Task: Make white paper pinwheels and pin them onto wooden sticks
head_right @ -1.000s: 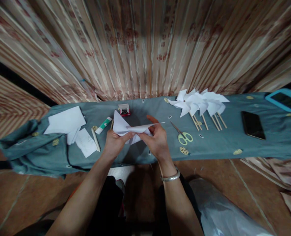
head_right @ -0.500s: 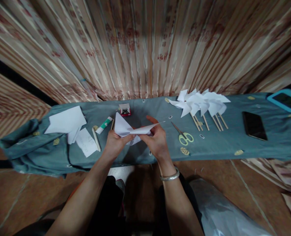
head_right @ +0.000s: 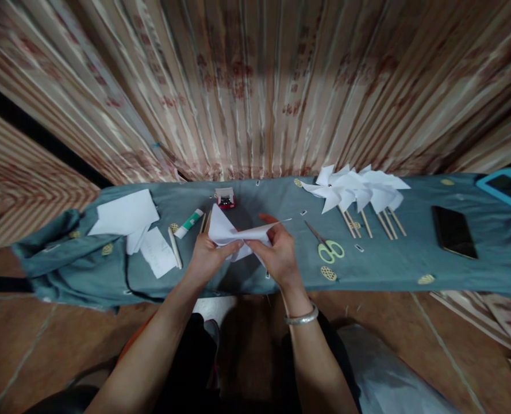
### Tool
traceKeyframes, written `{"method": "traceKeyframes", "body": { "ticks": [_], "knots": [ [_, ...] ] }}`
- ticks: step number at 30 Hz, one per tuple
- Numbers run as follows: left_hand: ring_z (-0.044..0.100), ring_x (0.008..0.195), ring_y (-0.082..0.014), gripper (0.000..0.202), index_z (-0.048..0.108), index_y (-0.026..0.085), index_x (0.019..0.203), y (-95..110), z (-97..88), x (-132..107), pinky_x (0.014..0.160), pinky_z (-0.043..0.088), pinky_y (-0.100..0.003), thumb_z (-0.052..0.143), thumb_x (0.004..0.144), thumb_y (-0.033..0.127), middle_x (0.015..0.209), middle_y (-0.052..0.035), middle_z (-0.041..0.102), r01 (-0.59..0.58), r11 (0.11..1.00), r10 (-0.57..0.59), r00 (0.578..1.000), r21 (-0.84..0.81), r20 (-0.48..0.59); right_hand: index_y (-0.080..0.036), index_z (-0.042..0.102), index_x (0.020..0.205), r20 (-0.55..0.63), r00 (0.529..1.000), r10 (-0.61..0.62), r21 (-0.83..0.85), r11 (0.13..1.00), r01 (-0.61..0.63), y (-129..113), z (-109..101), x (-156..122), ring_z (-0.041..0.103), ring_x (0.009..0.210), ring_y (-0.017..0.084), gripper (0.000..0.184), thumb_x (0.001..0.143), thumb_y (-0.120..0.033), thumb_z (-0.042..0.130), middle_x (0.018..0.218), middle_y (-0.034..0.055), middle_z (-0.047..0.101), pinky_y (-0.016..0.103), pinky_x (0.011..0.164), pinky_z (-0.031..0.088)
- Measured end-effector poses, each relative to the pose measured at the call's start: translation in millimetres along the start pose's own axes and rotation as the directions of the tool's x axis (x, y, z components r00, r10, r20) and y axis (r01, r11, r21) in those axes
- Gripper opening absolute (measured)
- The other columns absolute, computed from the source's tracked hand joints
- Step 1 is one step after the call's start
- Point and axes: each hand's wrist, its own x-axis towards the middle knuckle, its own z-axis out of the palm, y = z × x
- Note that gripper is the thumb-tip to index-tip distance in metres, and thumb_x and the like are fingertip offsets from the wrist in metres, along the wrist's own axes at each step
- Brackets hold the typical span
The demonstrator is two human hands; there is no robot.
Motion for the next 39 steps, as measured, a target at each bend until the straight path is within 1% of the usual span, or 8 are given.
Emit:
{"method": "traceKeyframes", "body": {
  "ticks": [8,13,16,18,20,23,28,39],
  "knots": [
    [0.061,0.058,-0.0139,0.026,0.076,0.012,0.075,1.2,-0.2,-4.2,0.059,0.048,-0.025,0.082,0.052,0.024,0.066,-0.0023,0.071,0.102,0.994,-0.1,0.993,-0.035,0.059,-0.019,0.059,0.11,0.023,0.997,0.075,0.041,0.996,-0.075,3.5,-2.9,0.4,0.073,0.077,0.026,0.07,0.048,-0.031,0.087,0.077,0.0013,0.076,0.037,0.07,0.059],
    [0.065,0.066,-0.0169,0.038,0.076,0.012,0.082,-6.4,-3.7,-4.8,0.067,0.051,-0.027,0.086,0.052,0.034,0.074,-0.0038,0.073,0.06,0.998,-0.056,0.989,-0.021,0.135,-0.018,0.06,0.107,0.016,0.995,0.099,0.064,0.993,-0.1,7.4,-7.1,2.7,0.072,0.073,0.023,0.069,0.046,-0.035,0.089,0.076,0.0002,0.076,0.035,0.069,0.058],
    [0.068,0.083,-0.0215,0.046,0.074,0.014,0.099,-12.2,-15.1,1.5,0.077,0.053,-0.031,0.077,0.066,0.046,0.09,-0.0076,0.075,-0.019,1.0,0.021,0.992,-0.018,0.126,-0.019,0.06,0.105,-0.014,0.996,0.087,0.068,0.994,-0.085,9.4,-13.6,6.2,0.071,0.069,0.02,0.067,0.047,-0.035,0.089,0.074,-0.0018,0.075,0.033,0.066,0.057],
    [0.068,0.092,-0.0225,0.042,0.072,0.015,0.106,-16.4,-27.8,8.3,0.084,0.053,-0.033,0.06,0.083,0.048,0.1,-0.0106,0.074,-0.091,0.99,0.088,0.996,0.11,0.035,-0.02,0.061,0.105,-0.029,0.996,0.086,0.088,0.993,-0.084,10.6,-19.6,8.7,0.07,0.069,0.019,0.066,0.047,-0.034,0.09,0.074,-0.002,0.075,0.032,0.067,0.057],
    [0.067,0.094,-0.0213,0.031,0.072,0.016,0.104,-21.2,-42.5,15.6,0.089,0.051,-0.034,0.057,0.087,0.037,0.108,-0.0104,0.072,-0.165,0.891,0.2,0.979,0.423,-0.039,-0.02,0.061,0.105,-0.037,0.996,0.086,0.111,0.991,-0.081,11.6,-26.3,10.7,0.071,0.07,0.019,0.066,0.047,-0.033,0.09,0.076,-0.0014,0.076,0.031,0.068,0.057],
    [0.067,0.087,-0.02,0.027,0.069,0.016,0.108,-29.0,-60.9,24.1,0.088,0.053,-0.036,0.057,0.084,0.017,0.111,-0.011,0.069,-0.18,0.614,0.258,0.966,0.769,0.02,-0.02,0.061,0.105,-0.039,0.996,0.076,0.134,0.989,-0.07,12.6,-35.4,12.4,0.071,0.071,0.019,0.064,0.05,-0.032,0.09,0.079,-0.0004,0.077,0.031,0.068,0.057],
    [0.065,0.103,-0.0241,0.029,0.066,0.014,0.11,-38.5,-69.7,30.4,0.094,0.051,-0.036,0.057,0.083,0.011,0.113,-0.0126,0.068,-0.157,0.263,0.19,0.976,0.952,0.108,-0.021,0.062,0.105,-0.051,0.993,0.105,0.16,0.983,-0.095,12.9,-44.4,13.8,0.073,0.071,0.021,0.063,0.049,-0.031,0.091,0.079,-0.0001,0.078,0.033,0.069,0.059],
    [0.068,0.099,-0.0224,0.027,0.067,0.017,0.111,-38.3,-59.0,44.2,0.086,0.051,-0.029,0.052,0.088,0.016,0.113,-0.0099,0.069,-0.035,0.095,0.077,0.997,0.995,0.028,-0.022,0.062,0.102,-0.049,0.995,0.092,0.153,0.985,-0.084,15.0,-52.8,14.8,0.073,0.077,0.023,0.061,0.05,-0.033,0.09,0.082,0.0002,0.078,0.037,0.074,0.059]
  ]
}}
